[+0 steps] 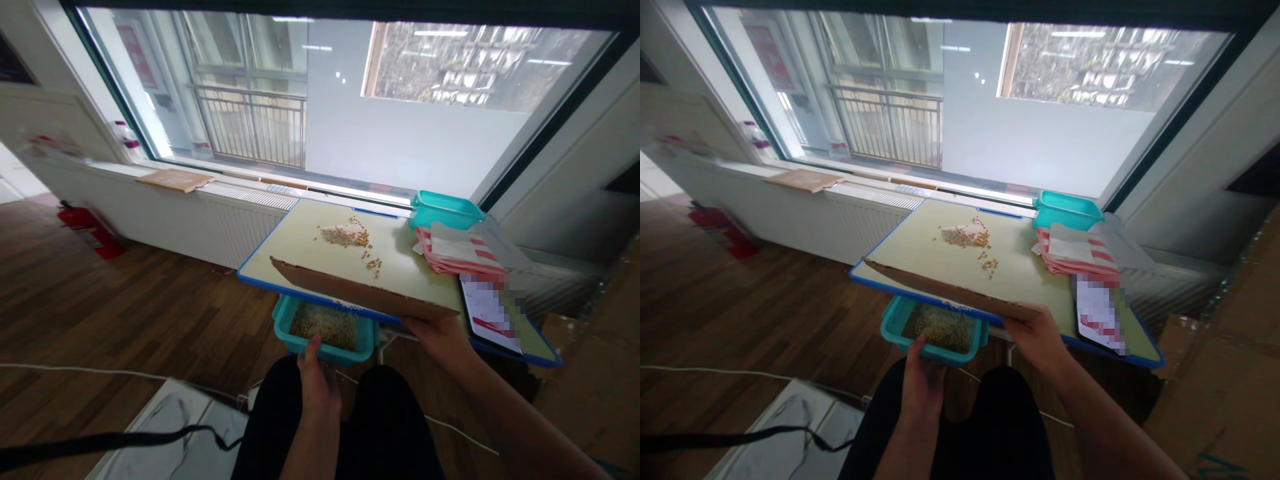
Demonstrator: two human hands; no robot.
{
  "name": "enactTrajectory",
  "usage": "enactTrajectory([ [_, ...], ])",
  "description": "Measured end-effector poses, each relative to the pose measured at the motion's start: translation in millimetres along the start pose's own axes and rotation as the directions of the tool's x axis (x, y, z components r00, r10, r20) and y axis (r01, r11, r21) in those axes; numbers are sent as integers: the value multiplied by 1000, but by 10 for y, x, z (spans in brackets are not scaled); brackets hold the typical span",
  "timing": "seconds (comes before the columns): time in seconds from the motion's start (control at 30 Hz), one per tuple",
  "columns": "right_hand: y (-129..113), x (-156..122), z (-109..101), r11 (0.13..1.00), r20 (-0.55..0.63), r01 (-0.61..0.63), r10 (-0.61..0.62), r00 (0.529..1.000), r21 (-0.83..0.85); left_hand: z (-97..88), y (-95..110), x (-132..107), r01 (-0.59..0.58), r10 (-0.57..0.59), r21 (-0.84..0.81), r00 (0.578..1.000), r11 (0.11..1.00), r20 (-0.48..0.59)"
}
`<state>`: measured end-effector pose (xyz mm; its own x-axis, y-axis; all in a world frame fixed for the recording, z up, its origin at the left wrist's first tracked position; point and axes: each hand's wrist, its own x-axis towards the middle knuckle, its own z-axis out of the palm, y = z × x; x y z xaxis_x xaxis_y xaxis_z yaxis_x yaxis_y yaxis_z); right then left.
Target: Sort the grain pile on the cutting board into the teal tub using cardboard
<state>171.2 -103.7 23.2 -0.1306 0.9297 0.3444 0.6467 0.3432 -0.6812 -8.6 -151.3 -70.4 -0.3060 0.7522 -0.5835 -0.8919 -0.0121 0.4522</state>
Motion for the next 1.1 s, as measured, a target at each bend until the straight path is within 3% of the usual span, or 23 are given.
enactTrajectory([
  [0.13, 32, -16, -81, 996, -112, -58, 51, 992, -63, 3, 5, -49, -1, 1, 1, 1000, 1000, 1],
  [0.23, 36, -78, -137, 987, -127, -94, 78, 989, -132, 15, -5, -76, 2, -2, -11, 1000, 1000, 3],
  [0.43, -82, -303, -130, 1000, 28, -15, 16, 999, -11, 36, -25, -113, 30, -30, 5, 1000, 1000, -1],
  [0.67, -192, -499, -144, 998, 113, 8, -16, 994, 68, 61, -5, -164, 28, -28, 11, 1000, 1000, 7],
  [0.73, -188, -470, -213, 996, 84, -6, -1, 996, 86, 67, -10, -175, 28, -28, 12, 1000, 1000, -1],
  [0.8, -141, -387, -313, 995, -27, -54, 56, 998, 80, 60, -13, -195, 37, -36, 14, 999, 999, -18],
  [0.87, -52, -281, -420, 983, -171, -168, 180, 969, 79, 32, -2, -227, 44, -43, 29, 999, 999, -30],
  [0.93, 46, -205, -497, 936, -269, -306, 344, 900, 172, -21, 32, -260, 50, -49, 59, 999, 997, -24],
  [1.03, 143, -215, -508, 789, -252, -367, 533, 808, 494, -145, 114, -266, 56, -55, 48, 998, 997, -7],
  [1.1, 169, -283, -453, 703, -207, -349, 576, 791, 620, -239, 174, -231, 121, -118, 48, 990, 991, -71],
])
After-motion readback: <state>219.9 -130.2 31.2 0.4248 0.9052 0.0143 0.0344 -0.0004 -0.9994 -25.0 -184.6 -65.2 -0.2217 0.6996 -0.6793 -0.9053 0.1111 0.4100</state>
